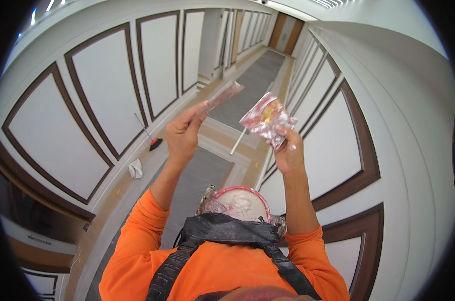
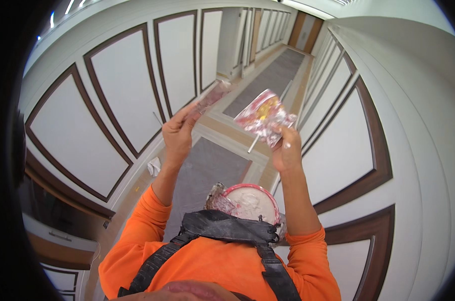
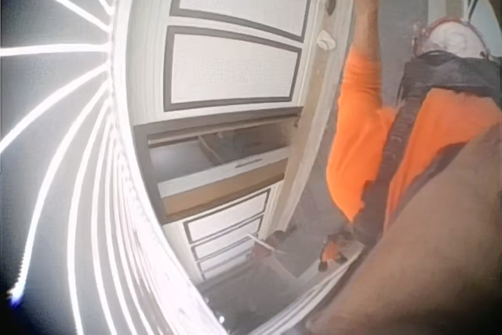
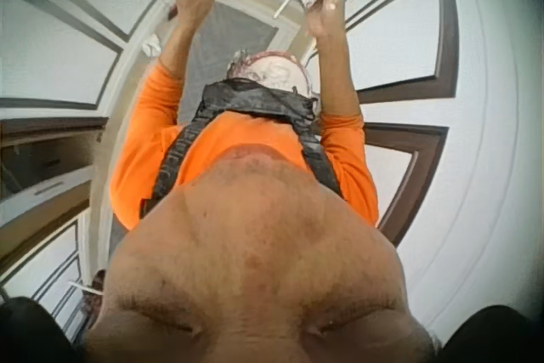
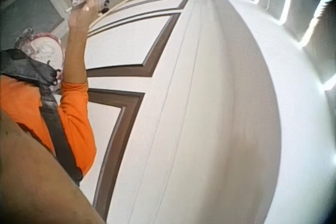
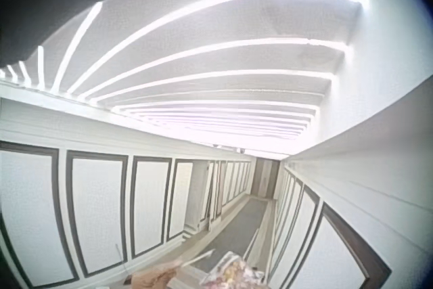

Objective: The person uses a small putty knife to scoop white paint from a bucket and applies it to the ceiling. They repeatedly dip the tool into the bucket and spread the paint along the ceiling surface, working near recessed lighting strips.

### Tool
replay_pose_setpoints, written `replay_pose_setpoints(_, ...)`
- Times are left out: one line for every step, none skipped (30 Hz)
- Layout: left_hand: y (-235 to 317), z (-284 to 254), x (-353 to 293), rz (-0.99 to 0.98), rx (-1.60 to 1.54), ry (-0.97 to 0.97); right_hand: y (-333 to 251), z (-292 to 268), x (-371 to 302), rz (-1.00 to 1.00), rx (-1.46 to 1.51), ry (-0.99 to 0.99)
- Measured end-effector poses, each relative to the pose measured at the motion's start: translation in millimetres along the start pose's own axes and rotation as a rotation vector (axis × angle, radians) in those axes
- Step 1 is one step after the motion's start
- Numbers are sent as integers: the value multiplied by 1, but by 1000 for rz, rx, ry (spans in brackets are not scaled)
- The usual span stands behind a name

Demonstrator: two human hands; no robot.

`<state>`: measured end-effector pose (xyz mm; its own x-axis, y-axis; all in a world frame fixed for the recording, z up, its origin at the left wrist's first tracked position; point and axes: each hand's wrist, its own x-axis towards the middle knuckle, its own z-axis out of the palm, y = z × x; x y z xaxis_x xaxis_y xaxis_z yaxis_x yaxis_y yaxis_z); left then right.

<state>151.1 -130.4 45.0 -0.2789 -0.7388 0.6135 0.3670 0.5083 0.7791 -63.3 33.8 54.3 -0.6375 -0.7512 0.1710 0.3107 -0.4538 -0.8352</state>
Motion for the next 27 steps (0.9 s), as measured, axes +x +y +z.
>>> replay_pose_setpoints(1, -11, -2, 204, 168, -44, 13, 8, 0, 93, 110, -70)
replay_pose_setpoints(3, -18, 3, 376, 287, -47, 24, 20, -3, 147, 177, -124)
replay_pose_setpoints(4, -20, 4, 502, 357, -87, 31, 29, -6, 170, 231, -162)
replay_pose_setpoints(1, -24, 6, 578, 423, -111, 32, 37, -9, 183, 265, -198)
replay_pose_setpoints(-6, -25, 8, 617, 479, -133, 28, 38, -11, 175, 286, -218)
replay_pose_setpoints(-17, -24, 11, 608, 495, -146, 22, 36, -12, 126, 296, -211)
replay_pose_setpoints(-35, -36, 15, 640, 595, -113, 16, 42, -12, 90, 306, -240)
replay_pose_setpoints(-47, -62, 14, 630, 718, -168, 12, 54, -12, 61, 328, -288)
replay_pose_setpoints(-46, -75, 6, 535, 730, -182, 8, 65, -6, 40, 314, -318)
replay_pose_setpoints(-54, -89, -6, 373, 675, -180, 6, 76, 0, 36, 305, -343)
replay_pose_setpoints(-63, -101, -21, 200, 652, -149, 3, 89, 4, 32, 297, -363)
replay_pose_setpoints(-70, -112, -37, 115, 688, -155, -1, 111, 2, 5, 294, -378)
replay_pose_setpoints(-80, -116, -52, 25, 608, -99, -7, 128, 3, -24, 316, -414)
replay_pose_setpoints(-98, -114, -65, -39, 551, -67, -16, 138, 2, -67, 327, -433)
replay_pose_setpoints(-100, -106, -75, -161, 516, -71, -30, 151, -2, -119, 331, -452)
replay_pose_setpoints(-99, -101, -89, -292, 493, -64, -41, 165, -7, -201, 334, -474)
replay_pose_setpoints(-109, -96, -100, -292, 440, -38, -49, 174, -5, -284, 334, -501)
replay_pose_setpoints(-124, -93, -112, -299, 384, -12, -55, 180, -4, -360, 331, -525)
replay_pose_setpoints(-139, -90, -121, -160, 482, -33, -60, 188, -4, -432, 324, -547)
replay_pose_setpoints(-144, -83, -132, -200, 418, -29, -69, 196, -8, -462, 302, -513)
replay_pose_setpoints(-148, -78, -137, -241, 374, -32, -75, 203, -9, -494, 287, -524)
replay_pose_setpoints(-148, -73, -142, -273, 342, -36, -82, 208, -10, -528, 274, -528)
replay_pose_setpoints(-148, -71, -145, -291, 322, -34, -89, 214, -13, -564, 259, -531)
replay_pose_setpoints(-147, -70, -149, -307, 299, -42, -97, 225, -22, -627, 256, -527)
replay_pose_setpoints(-148, -68, -151, -313, 290, -43, -103, 231, -22, -745, 191, -526)
replay_pose_setpoints(-147, -68, -152, -316, 281, -41, -109, 236, -19, -862, 124, -521)
replay_pose_setpoints(-148, -68, -153, -321, 277, -41, -116, 239, -18, -980, 54, -513)
